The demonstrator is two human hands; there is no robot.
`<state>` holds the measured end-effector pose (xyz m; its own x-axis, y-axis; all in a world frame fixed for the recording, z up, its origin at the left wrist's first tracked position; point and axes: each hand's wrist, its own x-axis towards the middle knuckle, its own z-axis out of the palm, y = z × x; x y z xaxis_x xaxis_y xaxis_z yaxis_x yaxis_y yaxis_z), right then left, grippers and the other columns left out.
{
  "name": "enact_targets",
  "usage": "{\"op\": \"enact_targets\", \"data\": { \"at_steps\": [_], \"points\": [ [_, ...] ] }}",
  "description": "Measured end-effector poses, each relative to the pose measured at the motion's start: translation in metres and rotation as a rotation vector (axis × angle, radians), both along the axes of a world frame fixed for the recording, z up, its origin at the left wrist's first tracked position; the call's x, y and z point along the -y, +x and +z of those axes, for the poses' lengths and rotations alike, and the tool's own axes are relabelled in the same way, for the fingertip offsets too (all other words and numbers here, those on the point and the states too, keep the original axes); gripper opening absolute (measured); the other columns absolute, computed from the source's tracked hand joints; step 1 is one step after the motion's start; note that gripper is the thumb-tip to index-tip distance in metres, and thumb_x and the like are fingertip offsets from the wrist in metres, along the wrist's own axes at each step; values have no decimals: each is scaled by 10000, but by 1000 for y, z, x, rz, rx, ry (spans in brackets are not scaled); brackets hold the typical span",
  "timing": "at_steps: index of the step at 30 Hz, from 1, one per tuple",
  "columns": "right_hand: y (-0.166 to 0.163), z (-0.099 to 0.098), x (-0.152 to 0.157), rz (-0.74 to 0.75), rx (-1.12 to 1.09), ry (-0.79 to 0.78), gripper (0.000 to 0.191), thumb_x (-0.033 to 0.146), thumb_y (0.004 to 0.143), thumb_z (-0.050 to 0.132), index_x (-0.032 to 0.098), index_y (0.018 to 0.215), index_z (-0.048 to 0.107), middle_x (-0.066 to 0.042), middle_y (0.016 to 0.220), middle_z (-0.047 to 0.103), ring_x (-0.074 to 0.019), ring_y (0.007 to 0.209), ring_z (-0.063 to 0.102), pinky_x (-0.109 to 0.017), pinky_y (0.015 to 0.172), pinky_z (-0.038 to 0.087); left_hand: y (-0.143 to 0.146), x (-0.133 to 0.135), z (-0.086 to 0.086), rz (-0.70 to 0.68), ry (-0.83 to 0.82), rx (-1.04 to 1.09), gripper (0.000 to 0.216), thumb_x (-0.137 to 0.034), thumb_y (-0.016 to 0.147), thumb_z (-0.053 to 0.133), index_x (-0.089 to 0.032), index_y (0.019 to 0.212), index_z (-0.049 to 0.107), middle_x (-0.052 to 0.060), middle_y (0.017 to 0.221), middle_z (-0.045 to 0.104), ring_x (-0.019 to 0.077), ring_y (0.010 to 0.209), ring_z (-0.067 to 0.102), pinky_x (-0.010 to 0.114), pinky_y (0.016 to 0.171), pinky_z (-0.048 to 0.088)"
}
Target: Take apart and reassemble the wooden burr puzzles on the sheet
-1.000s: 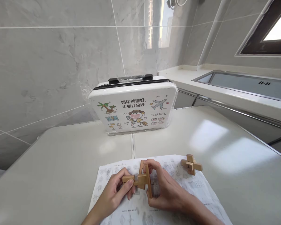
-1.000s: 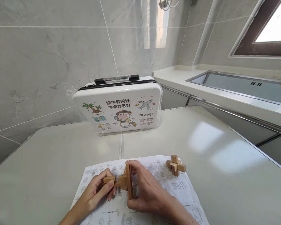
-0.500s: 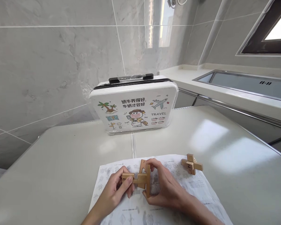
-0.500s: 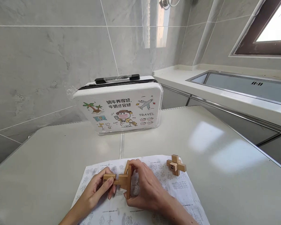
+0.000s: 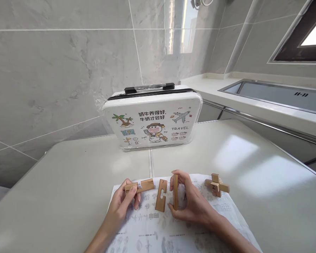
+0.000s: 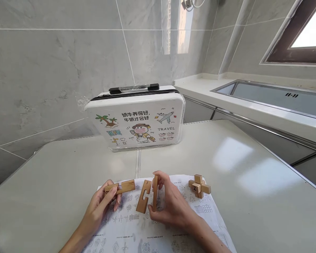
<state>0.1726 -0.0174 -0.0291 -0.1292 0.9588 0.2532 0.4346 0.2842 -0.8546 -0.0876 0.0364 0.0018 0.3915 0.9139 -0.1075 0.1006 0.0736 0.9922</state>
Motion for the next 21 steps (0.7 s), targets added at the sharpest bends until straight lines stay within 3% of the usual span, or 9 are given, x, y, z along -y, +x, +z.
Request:
{"op": "enact_targets", "data": {
  "at_steps": [4,7,11,15,21],
  "points": [
    [0,2,-5,-8,26,8,852,143,700,752,263,1436,341,-62,1210,598,-250,1067,632,-387,946,558,4,4,-2,14,28,-106,426,-591,1001,606,-225,809,501,-9,676,611,147,622,516,276,646,410],
    [-1,2,-5,57,69,20,827,180,689,817,239,1403,404,-111,1334,554,-287,1201,589,-422,1030,529,7,5,-2,36,65,-222,445,-619,999,573,-227,793,526,-8,671,584,164,638,521,280,636,404],
    [-3,-2,-2,67,152,43,847,194,689,838,237,1425,421,-137,1430,524,-330,1307,541,-478,1097,491,10,4,-1,78,215,-383,434,-570,1026,532,-228,758,531,5,732,556,186,694,518,297,672,413],
    [-3,-5,-2,33,208,60,890,245,720,848,236,1492,406,-150,1402,552,-357,1288,557,-518,1076,507,13,4,-2,99,403,-483,325,-473,1046,530,-240,828,589,42,892,616,244,897,565,344,837,455],
    [-3,-2,-3,53,247,68,877,267,700,891,237,1459,454,-139,1344,576,-365,1217,559,-548,1022,521,12,4,-11,94,445,-616,238,-454,1056,513,-260,1017,644,91,1205,626,308,1228,501,432,993,485]
  ]
}}
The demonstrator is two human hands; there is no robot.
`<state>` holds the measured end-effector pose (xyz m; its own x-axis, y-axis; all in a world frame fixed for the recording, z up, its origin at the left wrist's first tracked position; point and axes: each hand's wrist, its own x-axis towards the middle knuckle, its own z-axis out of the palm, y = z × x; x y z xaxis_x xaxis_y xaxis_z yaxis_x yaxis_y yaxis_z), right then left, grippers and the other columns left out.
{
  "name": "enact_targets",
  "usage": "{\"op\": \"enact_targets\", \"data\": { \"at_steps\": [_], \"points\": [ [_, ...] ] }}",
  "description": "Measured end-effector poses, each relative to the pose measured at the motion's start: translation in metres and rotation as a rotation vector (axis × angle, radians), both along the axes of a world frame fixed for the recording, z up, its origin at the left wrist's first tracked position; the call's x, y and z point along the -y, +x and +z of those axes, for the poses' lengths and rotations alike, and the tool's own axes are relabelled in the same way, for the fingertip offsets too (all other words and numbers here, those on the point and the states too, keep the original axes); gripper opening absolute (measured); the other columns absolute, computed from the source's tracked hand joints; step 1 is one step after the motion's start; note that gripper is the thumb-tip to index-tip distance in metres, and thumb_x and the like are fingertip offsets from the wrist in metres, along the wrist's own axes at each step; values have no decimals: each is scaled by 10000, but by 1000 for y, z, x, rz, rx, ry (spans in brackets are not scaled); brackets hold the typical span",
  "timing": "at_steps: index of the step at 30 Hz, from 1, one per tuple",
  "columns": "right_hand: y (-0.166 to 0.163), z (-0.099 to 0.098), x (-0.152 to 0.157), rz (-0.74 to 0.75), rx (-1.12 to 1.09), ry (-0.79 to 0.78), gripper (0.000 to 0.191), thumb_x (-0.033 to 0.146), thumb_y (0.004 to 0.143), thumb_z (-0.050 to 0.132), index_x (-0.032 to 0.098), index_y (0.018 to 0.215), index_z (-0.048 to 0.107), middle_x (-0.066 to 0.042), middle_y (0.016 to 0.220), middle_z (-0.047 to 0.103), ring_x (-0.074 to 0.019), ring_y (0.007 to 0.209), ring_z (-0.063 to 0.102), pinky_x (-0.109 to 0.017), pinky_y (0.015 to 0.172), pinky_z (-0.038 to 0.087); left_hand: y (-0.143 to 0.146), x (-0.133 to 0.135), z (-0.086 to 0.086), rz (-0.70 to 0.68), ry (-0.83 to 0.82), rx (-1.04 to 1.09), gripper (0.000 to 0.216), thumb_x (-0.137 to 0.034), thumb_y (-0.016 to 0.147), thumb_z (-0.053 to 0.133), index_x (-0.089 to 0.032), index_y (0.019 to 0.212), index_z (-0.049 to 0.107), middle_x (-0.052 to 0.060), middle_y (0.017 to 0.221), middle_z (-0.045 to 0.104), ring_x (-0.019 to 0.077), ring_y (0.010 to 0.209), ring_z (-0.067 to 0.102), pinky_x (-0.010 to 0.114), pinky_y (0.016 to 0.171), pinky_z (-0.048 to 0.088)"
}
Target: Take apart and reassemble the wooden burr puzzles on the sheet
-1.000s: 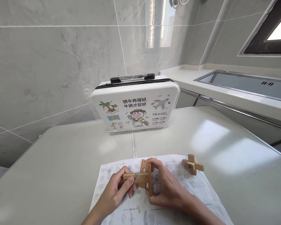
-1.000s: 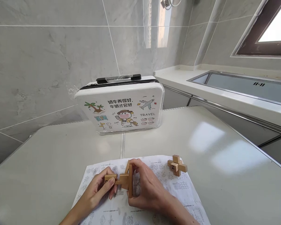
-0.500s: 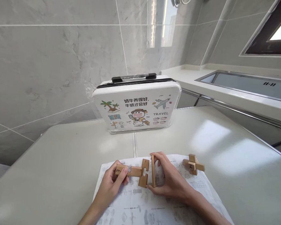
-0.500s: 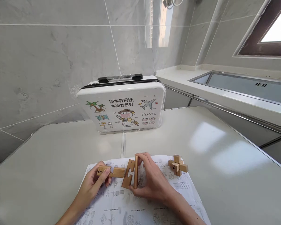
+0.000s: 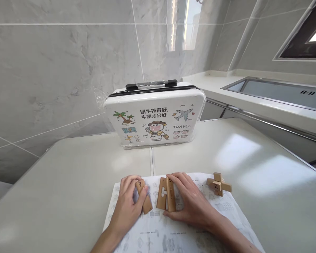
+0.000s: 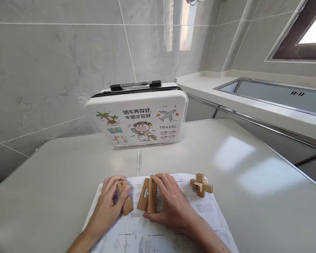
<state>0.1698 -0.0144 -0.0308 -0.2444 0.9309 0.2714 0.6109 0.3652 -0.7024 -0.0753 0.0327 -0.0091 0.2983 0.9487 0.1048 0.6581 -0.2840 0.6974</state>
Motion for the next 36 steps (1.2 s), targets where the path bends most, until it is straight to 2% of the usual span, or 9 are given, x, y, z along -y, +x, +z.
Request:
{"op": "enact_targets", "data": {
  "at_steps": [2,8,12,15,20,26,33,36],
  "points": [
    [0,2,1,19,-4,-5,897,246,682,901,244,1459,454,-134,1348,579,-362,1219,553,-541,1021,518,0,0,-4,19,23,-33,214,-453,1044,535,-266,1055,639,93,1270,605,321,1285,469,467,1017,493],
    [0,4,2,65,-16,-8,954,239,668,919,253,1492,438,-128,1361,580,-348,1233,557,-520,1038,516,1,2,-10,63,124,-123,188,-440,1014,583,-255,987,603,106,1424,510,368,1380,387,590,1074,459],
    [6,2,-1,55,25,-3,984,281,691,934,236,1526,417,-155,1385,561,-368,1260,541,-559,1049,514,2,3,-12,67,148,-158,181,-428,1020,566,-253,983,590,117,1440,497,378,1384,388,628,1074,447],
    [11,-2,-2,36,53,29,1011,319,706,944,236,1554,400,-169,1395,549,-378,1278,534,-576,1049,520,2,3,-14,50,159,-157,159,-411,1025,568,-256,1050,589,120,1443,513,372,1386,409,625,1080,452],
    [12,-3,-3,29,77,51,1038,348,697,962,262,1569,405,-172,1392,554,-390,1277,548,-595,1032,537,1,5,-13,-70,142,-130,242,-356,1036,582,-285,1264,546,107,1531,500,351,1485,374,592,1150,439],
    [8,1,-2,44,88,46,996,333,720,960,298,1558,422,-154,1419,555,-385,1284,553,-576,1034,546,0,10,-8,-270,71,-133,419,-367,1029,611,-311,1420,473,88,1657,416,335,1564,321,580,1244,375],
    [-6,-6,1,78,94,116,966,405,833,885,283,1600,311,-159,1500,567,-382,1346,532,-595,1092,495,-1,12,-3,-397,73,-160,711,-427,989,683,-336,1610,350,89,1706,367,362,1600,261,594,1259,363],
    [-10,-11,2,100,113,147,1017,362,851,875,285,1629,223,-159,1523,573,-382,1386,520,-598,1111,474,0,12,1,-437,84,-189,773,-463,962,712,-342,1632,346,90,1712,359,390,1596,260,620,1257,350]
  ]
}}
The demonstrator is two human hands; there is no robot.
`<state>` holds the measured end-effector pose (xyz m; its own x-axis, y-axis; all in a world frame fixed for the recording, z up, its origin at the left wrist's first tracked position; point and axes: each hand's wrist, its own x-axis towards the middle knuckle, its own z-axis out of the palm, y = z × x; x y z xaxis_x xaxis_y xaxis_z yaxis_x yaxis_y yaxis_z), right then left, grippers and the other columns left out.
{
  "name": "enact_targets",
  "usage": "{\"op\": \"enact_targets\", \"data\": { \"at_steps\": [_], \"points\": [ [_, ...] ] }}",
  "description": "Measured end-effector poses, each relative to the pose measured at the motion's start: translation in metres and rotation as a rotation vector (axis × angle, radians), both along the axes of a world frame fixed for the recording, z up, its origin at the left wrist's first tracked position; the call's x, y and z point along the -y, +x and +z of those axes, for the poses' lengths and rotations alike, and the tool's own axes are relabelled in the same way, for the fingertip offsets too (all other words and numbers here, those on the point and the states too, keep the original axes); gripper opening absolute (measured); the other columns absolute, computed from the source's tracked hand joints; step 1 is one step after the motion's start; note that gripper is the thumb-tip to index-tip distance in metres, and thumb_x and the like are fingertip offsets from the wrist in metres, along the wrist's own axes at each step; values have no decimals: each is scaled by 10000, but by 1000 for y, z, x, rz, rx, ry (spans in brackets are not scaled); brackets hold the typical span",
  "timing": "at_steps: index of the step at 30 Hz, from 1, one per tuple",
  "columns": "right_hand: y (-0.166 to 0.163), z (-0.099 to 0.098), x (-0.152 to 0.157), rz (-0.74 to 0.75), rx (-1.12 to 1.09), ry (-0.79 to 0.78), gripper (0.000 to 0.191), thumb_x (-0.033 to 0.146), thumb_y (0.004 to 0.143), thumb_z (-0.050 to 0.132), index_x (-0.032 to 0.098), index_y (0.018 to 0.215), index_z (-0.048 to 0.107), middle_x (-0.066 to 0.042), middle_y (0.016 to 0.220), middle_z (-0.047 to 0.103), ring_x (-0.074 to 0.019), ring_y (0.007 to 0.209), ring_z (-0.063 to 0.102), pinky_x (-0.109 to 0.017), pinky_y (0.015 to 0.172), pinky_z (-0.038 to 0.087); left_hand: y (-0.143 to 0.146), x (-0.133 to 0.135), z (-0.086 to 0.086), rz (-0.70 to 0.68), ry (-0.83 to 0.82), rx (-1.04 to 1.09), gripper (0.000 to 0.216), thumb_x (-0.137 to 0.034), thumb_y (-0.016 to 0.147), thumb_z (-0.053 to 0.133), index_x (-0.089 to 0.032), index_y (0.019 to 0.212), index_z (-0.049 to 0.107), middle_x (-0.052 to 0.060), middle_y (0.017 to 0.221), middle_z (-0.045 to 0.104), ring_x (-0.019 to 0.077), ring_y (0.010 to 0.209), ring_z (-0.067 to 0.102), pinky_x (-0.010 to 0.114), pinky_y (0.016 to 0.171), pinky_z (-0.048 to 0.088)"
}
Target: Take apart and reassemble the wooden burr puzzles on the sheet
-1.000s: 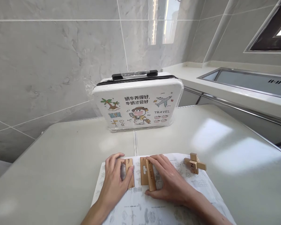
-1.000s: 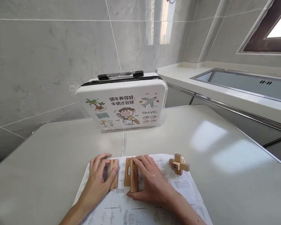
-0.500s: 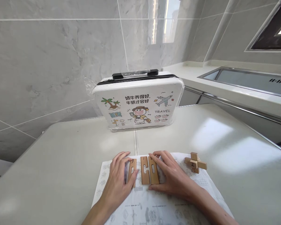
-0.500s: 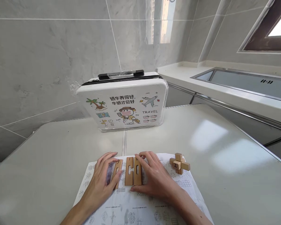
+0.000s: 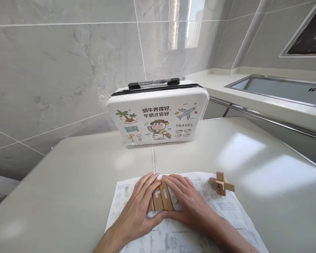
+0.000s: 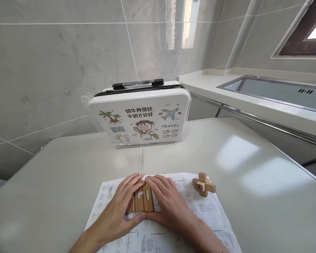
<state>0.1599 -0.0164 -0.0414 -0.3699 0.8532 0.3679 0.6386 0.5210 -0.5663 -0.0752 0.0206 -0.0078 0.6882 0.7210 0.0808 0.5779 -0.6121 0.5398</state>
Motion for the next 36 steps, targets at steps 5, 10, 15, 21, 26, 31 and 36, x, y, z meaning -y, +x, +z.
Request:
{"op": "enact_targets", "data": {
  "at_steps": [5,10,15,21,26,31,36],
  "points": [
    [-2,-1,1,1,36,-8,1102,241,819,886,275,1654,166,-156,1575,546,-375,1456,478,-589,1130,460,3,0,5,-94,54,-96,790,-493,953,710,-372,1642,343,66,1744,287,416,1608,191,677,1269,278],
    [0,5,2,2,46,-17,1027,286,857,853,255,1655,207,-153,1584,543,-348,1476,473,-549,1137,469,4,0,3,-104,111,-115,843,-436,884,808,-355,1612,391,75,1731,302,421,1585,227,688,1252,306],
    [2,5,2,-6,40,2,802,320,973,717,245,1645,283,-135,1587,546,-311,1471,492,-504,1139,487,6,-1,0,-25,143,-50,539,-473,924,773,-333,1412,593,69,1630,453,361,1513,367,581,1205,437],
    [2,-1,2,-52,54,25,597,303,1067,546,220,1621,340,-130,1566,571,-297,1457,514,-513,1140,495,3,-3,-5,131,212,-26,467,-443,978,700,-308,1410,586,112,1516,539,353,1410,491,540,1102,529],
    [2,2,3,-59,62,16,569,289,1064,544,218,1600,371,-145,1532,601,-308,1431,544,-533,1126,508,-6,-12,-11,264,285,-57,402,-366,1005,638,-333,1405,604,104,1505,516,350,1394,496,553,1076,536],
    [3,4,4,-61,74,-6,532,287,1071,530,204,1576,383,-150,1534,597,-317,1440,534,-568,1133,500,-15,-21,-10,309,373,-70,349,-323,945,658,-296,1293,658,113,1442,565,362,1320,547,579,1047,532],
    [3,3,4,-69,68,-7,541,280,1058,558,230,1573,401,-148,1521,609,-322,1427,551,-567,1125,511,-20,-24,-6,300,392,-63,287,-371,911,707,-259,1171,658,106,1376,640,355,1300,579,555,1052,534]
  ]
}}
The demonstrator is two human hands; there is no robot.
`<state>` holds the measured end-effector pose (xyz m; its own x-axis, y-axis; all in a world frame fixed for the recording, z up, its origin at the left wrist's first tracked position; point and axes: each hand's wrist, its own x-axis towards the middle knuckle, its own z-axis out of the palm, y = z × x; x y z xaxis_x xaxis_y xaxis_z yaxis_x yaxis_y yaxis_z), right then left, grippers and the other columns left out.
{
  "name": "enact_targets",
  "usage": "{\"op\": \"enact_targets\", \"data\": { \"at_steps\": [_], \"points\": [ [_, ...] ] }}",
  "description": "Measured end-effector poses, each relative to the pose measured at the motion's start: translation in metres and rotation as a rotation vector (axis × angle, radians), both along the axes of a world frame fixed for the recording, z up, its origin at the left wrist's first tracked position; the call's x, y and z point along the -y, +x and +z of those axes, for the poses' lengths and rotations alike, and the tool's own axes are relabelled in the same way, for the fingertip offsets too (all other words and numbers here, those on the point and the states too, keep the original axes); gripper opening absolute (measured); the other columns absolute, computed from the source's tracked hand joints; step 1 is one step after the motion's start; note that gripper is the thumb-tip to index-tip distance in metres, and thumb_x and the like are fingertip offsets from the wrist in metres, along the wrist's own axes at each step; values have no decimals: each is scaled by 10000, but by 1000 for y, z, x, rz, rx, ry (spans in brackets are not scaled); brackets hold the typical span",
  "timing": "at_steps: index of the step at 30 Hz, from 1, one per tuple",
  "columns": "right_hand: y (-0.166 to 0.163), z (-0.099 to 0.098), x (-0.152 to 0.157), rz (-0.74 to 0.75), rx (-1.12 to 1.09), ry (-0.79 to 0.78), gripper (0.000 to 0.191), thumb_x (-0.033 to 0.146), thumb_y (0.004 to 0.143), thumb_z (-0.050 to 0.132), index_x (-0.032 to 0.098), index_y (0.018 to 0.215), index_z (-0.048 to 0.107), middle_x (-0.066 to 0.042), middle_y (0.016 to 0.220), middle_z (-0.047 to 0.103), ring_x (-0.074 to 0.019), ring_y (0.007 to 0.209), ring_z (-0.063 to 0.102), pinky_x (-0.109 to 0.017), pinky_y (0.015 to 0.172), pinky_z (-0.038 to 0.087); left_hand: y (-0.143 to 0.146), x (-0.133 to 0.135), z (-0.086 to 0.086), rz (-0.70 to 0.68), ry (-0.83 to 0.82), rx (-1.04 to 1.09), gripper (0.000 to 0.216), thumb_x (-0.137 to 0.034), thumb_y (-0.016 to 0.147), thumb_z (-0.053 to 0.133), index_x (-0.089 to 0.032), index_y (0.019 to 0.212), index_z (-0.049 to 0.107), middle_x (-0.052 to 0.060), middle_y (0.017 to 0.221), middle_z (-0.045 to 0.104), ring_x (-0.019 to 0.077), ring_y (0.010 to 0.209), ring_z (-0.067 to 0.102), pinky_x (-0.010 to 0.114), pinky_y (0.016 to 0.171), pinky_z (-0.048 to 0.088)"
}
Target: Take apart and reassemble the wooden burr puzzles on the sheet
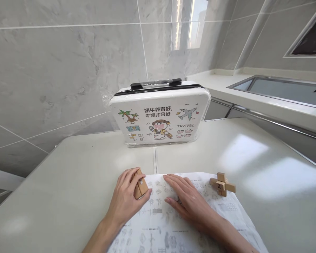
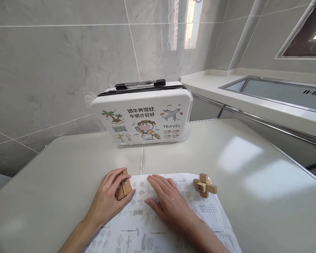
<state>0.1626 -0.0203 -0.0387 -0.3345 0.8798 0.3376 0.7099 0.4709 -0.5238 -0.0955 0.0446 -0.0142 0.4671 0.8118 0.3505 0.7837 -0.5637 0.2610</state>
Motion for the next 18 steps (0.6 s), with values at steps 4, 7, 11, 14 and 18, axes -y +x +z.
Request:
{"op": "enact_targets", "data": {
  "at_steps": [4,7,11,14,18],
  "points": [
    [0,-1,0,-8,6,10,517,279,1057,557,226,1554,423,-141,1514,615,-321,1422,556,-573,1125,512,-3,-2,3,-25,33,11,243,-330,888,709,-242,1107,649,108,1328,687,342,1264,625,542,1055,542],
    [0,0,0,-2,13,10,487,277,1060,556,222,1531,445,-148,1510,617,-320,1415,561,-567,1124,515,-4,-3,6,-59,61,-10,273,-261,868,674,-233,1138,645,102,1310,714,326,1241,659,574,1149,477],
    [0,1,-1,5,7,16,448,260,1053,570,212,1491,489,-153,1487,634,-317,1403,571,-567,1118,519,-2,0,10,-100,88,-52,406,-198,872,626,-222,1277,610,88,1333,726,320,1297,649,596,1228,395],
    [0,2,-1,10,-21,13,416,252,1055,566,219,1467,511,-155,1472,641,-318,1394,575,-573,1120,510,4,6,10,-132,129,-29,425,-138,904,591,-211,1323,583,91,1388,702,315,1384,587,589,1247,367],
    [-1,4,0,-2,-161,-34,345,242,1061,541,249,1404,570,-132,1423,660,-291,1330,611,-511,1098,528,19,22,11,-246,103,77,359,-72,957,556,-219,1282,600,95,1315,720,287,1342,602,517,1168,455]
  ]
}}
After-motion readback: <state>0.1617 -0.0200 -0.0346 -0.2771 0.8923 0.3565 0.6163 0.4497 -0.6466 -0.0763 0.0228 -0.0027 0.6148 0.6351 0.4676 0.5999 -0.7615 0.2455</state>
